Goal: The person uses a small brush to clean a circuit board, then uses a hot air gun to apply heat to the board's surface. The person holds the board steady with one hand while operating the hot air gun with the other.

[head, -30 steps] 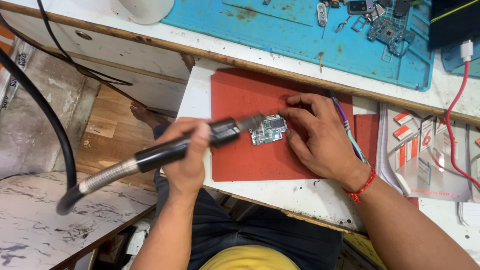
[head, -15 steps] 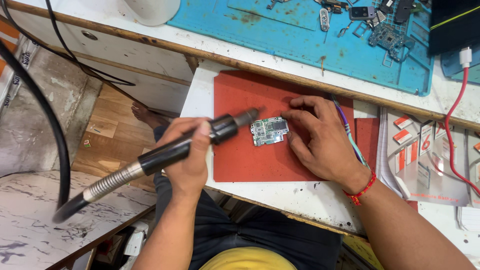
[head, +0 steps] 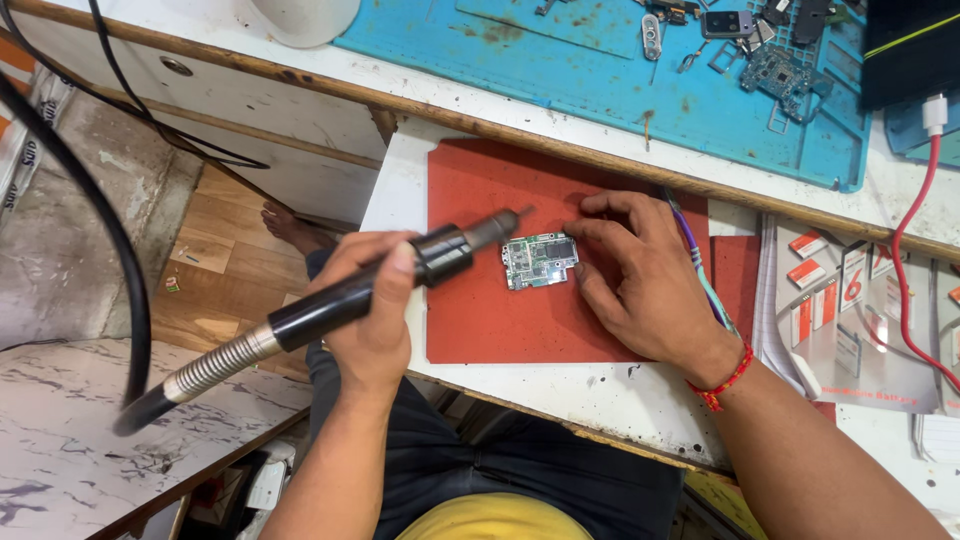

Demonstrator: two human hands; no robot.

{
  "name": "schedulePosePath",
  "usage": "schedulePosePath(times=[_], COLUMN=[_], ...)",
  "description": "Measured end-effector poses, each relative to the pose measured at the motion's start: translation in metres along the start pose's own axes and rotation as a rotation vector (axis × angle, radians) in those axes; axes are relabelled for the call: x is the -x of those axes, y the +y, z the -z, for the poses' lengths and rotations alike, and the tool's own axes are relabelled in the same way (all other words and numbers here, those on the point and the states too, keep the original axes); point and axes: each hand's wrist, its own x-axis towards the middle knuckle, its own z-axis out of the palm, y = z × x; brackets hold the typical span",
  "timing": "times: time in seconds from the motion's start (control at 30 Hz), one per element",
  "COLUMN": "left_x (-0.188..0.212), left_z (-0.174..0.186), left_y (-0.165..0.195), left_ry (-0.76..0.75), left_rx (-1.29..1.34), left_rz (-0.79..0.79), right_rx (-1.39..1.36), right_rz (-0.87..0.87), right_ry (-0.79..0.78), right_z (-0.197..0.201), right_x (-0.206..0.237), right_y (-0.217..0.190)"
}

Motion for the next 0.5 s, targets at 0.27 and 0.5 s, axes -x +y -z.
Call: schedulePosePath(times=[0.27, 0.5], left_x=[0.0006, 0.0016], left_z=[-0.0008, -0.001], left_y=[0.0046, 0.0044], left_ry=[0.049, 0.063], left_rx=[0.054, -0.064], left_rz=[0.129, 0.039], right_rx=[-0.01, -0.011], right_rz=[0.003, -0.049], right_ry=[0.001, 0.015], right_z=[-0.0001, 0.0001], right_x=[-0.0001, -0.0009], right_y=[-0.0003, -0.0024])
